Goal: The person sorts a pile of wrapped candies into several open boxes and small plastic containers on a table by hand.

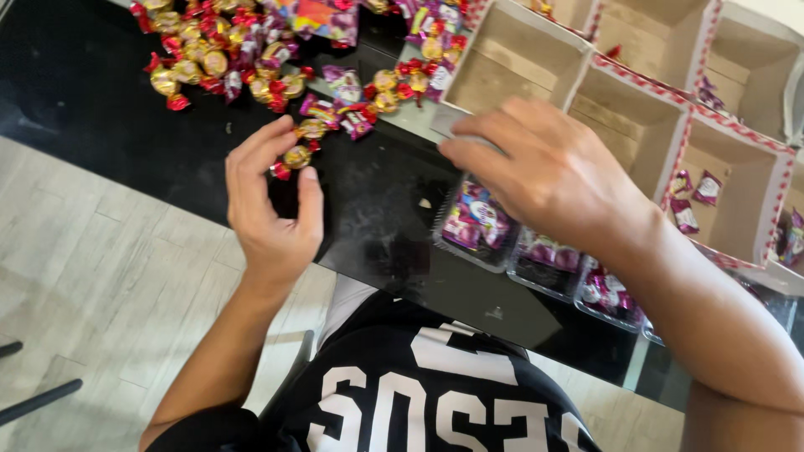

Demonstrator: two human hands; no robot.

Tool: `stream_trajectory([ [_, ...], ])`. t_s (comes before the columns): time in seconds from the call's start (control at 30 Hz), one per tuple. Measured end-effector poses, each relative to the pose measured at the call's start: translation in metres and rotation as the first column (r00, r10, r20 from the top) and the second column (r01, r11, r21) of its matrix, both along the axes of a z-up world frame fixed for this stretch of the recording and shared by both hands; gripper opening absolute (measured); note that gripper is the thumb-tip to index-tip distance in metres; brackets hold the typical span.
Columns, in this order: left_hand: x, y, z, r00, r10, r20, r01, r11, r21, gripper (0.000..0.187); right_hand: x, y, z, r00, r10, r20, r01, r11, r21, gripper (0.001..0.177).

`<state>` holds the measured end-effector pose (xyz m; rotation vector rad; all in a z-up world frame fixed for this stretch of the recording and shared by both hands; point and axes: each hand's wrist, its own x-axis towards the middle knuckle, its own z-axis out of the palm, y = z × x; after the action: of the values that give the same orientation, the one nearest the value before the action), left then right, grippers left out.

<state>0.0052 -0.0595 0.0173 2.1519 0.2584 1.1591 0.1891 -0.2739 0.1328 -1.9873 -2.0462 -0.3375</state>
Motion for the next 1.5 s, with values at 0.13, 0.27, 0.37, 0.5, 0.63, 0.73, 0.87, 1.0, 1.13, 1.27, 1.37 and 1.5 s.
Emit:
stream_trajectory([
  [0.13,-0.002,0.01,-0.015,0.997,-0.003,0.08,0.019,0.981,-0.193,0.04,0.013,0.077,-0.029,1.0,-0.017,0.005,0.017,0.999,-0.036,0.029],
  [0.27,-0.002,0.017,-0.023,0.979,-0.023,0.201,0.104,0.91,-0.402,0.038,0.03,0.135,-0.059,0.998,-0.02,-0.051,0.016,0.996,-0.092,0.029],
  [0.37,-0.003,0.02,-0.024,0.971,0.0,0.24,0.113,0.883,-0.455,0.041,0.035,0.158,-0.072,0.989,0.012,-0.149,-0.033,0.99,-0.141,0.035],
  [0.5,-0.007,0.022,-0.025,0.976,-0.02,0.217,0.124,0.871,-0.476,0.041,0.044,0.167,-0.079,0.968,-0.015,-0.252,-0.042,0.974,-0.222,0.036],
  [0.63,-0.006,0.021,-0.024,0.968,-0.09,0.234,0.197,0.849,-0.49,0.039,0.041,0.158,-0.073,0.967,-0.087,-0.241,0.03,0.973,-0.231,0.03],
  [0.73,-0.005,0.021,-0.018,0.972,-0.103,0.211,0.197,0.85,-0.489,0.035,0.034,0.151,-0.071,0.988,-0.102,-0.112,0.088,0.988,-0.128,0.027],
  [0.87,-0.004,0.019,-0.009,0.986,-0.114,0.12,0.155,0.889,-0.431,0.034,0.031,0.128,-0.061,0.979,-0.141,-0.148,0.134,0.989,-0.058,0.023],
  [1.0,-0.002,0.016,0.003,0.996,-0.064,-0.058,0.046,0.962,-0.269,0.032,0.041,0.098,-0.042,0.941,-0.167,-0.295,0.185,0.982,0.034,0.022],
  [1.13,0.002,0.012,0.007,0.993,-0.072,-0.097,0.049,0.974,-0.22,0.027,0.075,0.048,-0.015,0.925,-0.205,-0.32,0.244,0.966,0.086,0.021],
  [1.27,0.011,0.009,0.008,0.99,-0.092,-0.107,0.065,0.969,-0.238,0.025,0.109,-0.021,0.008,0.803,-0.355,-0.479,0.428,0.903,0.047,0.023],
  [1.37,0.028,0.003,0.014,0.988,-0.085,-0.125,0.061,0.981,-0.186,0.023,0.125,-0.083,0.015,0.743,-0.484,-0.462,0.565,0.824,0.045,0.03],
  [1.5,0.049,-0.007,0.022,0.973,-0.121,-0.198,0.113,0.992,-0.05,0.023,0.15,-0.157,0.005,0.504,-0.421,-0.754,0.67,0.742,0.034,0.03],
])
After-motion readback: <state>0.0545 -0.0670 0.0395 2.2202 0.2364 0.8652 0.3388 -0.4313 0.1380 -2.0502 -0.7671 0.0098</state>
